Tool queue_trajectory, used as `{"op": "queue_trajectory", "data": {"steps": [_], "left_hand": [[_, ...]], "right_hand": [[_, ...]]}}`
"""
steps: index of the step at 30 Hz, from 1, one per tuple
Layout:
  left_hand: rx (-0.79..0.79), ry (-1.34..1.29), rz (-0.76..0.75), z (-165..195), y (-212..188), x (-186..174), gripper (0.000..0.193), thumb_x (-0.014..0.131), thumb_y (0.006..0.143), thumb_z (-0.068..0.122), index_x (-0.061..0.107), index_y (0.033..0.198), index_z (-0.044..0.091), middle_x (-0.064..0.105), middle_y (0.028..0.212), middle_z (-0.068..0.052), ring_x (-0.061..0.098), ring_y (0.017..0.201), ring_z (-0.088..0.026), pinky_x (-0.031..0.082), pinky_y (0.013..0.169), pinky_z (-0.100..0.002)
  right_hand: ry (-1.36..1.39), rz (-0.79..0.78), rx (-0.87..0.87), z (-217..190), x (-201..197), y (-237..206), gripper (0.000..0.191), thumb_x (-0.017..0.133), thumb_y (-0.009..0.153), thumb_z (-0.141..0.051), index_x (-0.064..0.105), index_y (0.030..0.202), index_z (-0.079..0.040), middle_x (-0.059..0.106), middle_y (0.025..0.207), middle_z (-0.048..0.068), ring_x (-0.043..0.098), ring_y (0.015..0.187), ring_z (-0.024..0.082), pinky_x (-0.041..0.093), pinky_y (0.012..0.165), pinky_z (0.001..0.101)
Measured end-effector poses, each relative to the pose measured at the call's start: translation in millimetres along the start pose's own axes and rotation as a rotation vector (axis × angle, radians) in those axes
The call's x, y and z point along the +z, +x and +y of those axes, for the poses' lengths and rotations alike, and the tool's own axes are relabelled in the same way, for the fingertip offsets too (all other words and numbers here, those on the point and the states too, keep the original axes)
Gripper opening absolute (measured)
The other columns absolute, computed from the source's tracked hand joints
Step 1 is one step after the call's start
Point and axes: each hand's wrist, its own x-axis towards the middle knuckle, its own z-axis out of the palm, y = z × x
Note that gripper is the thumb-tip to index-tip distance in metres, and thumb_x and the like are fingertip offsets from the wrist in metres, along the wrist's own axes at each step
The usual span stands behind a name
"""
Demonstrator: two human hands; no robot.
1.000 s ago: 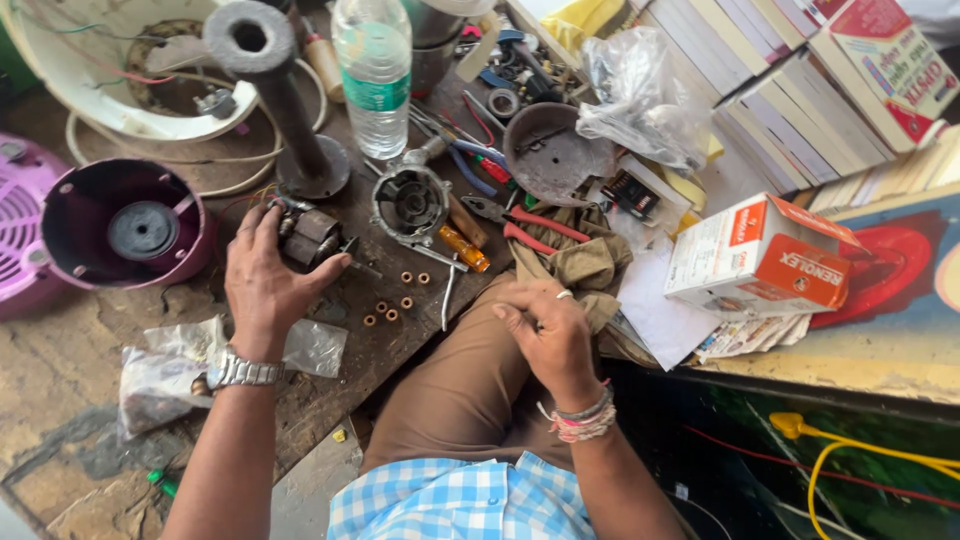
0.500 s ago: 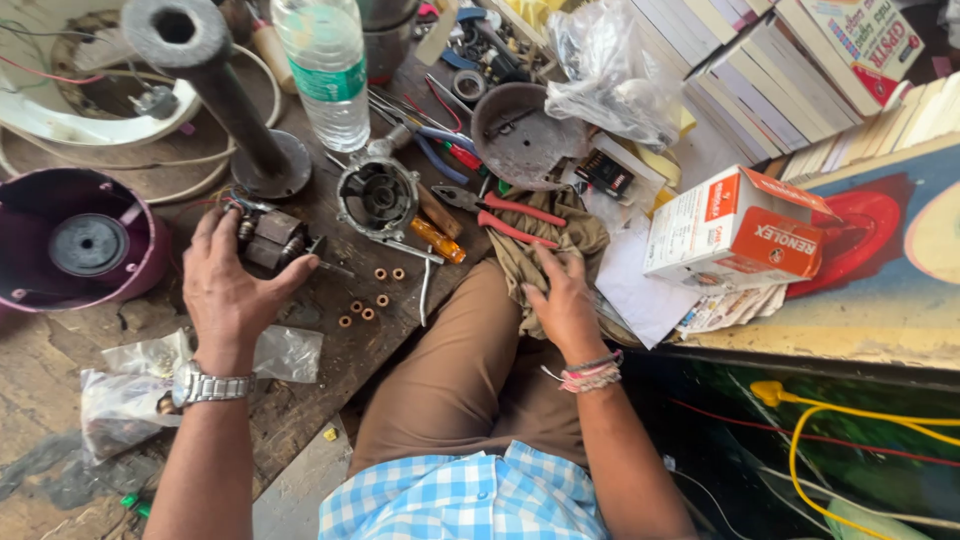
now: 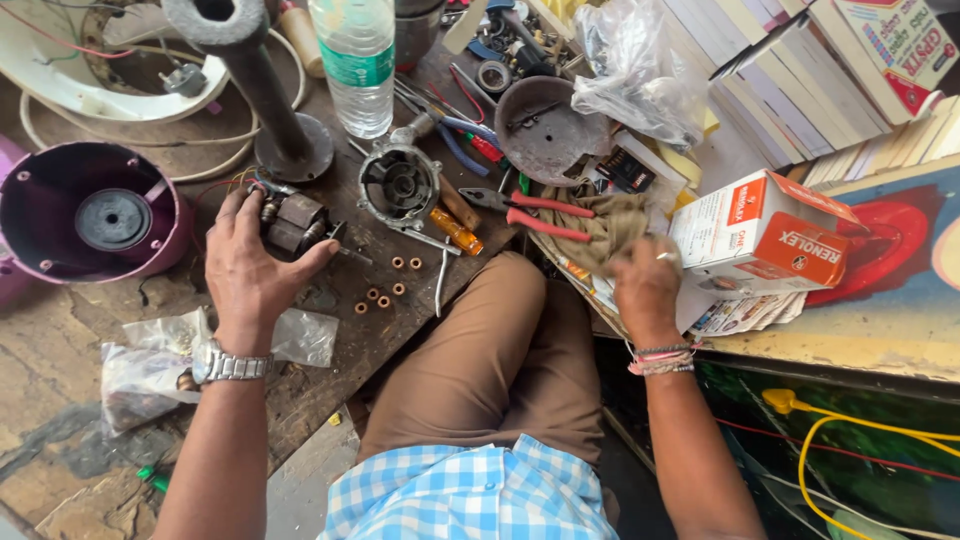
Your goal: The person sits at a cluttered workbench and uses a screwdriver to remove and install small copper rings on a motor component. They repeatedly pick up rings, align them on the shaft, and tighten or adjust the assembly with the screwdriver.
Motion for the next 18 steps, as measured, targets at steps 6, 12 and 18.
{"op": "queue_trajectory", "data": {"steps": [6, 12, 18], "left_hand": [[-0.043, 0.012, -0.031, 12, 5, -10, 0.099, 0.091, 0.067, 0.057, 0.059, 0.142, 0.002, 0.056, 0.148, -0.018, 0.055, 0.127, -0.037, 0.046, 0.106, -0.047], [-0.113, 0.106, -0.147, 21, 12, -21, 0.101, 0.090, 0.064, 0.064, 0.056, 0.141, 0.008, 0.053, 0.147, -0.017, 0.050, 0.128, -0.041, 0.040, 0.098, -0.055], [0.175, 0.020, 0.156, 3, -16, -93, 0.074, 0.087, 0.089, 0.033, 0.057, 0.148, 0.001, 0.055, 0.151, -0.021, 0.057, 0.134, -0.039, 0.045, 0.113, -0.047]], "right_hand": [[0.079, -0.001, -0.068, -50, -56, -6, 0.032, 0.075, 0.071, 0.000, 0.078, 0.102, -0.010, 0.072, 0.109, 0.008, 0.062, 0.111, 0.033, 0.046, 0.095, 0.0528], [0.938, 0.004, -0.153, -173, -51, -4, 0.022, 0.069, 0.092, 0.002, 0.073, 0.113, -0.005, 0.073, 0.116, 0.009, 0.072, 0.101, 0.025, 0.057, 0.086, 0.0334], [1.162, -0.203, -0.348, -237, -3, -17, 0.025, 0.070, 0.090, 0.002, 0.072, 0.115, -0.001, 0.072, 0.111, 0.014, 0.072, 0.101, 0.027, 0.058, 0.087, 0.0330]]}}
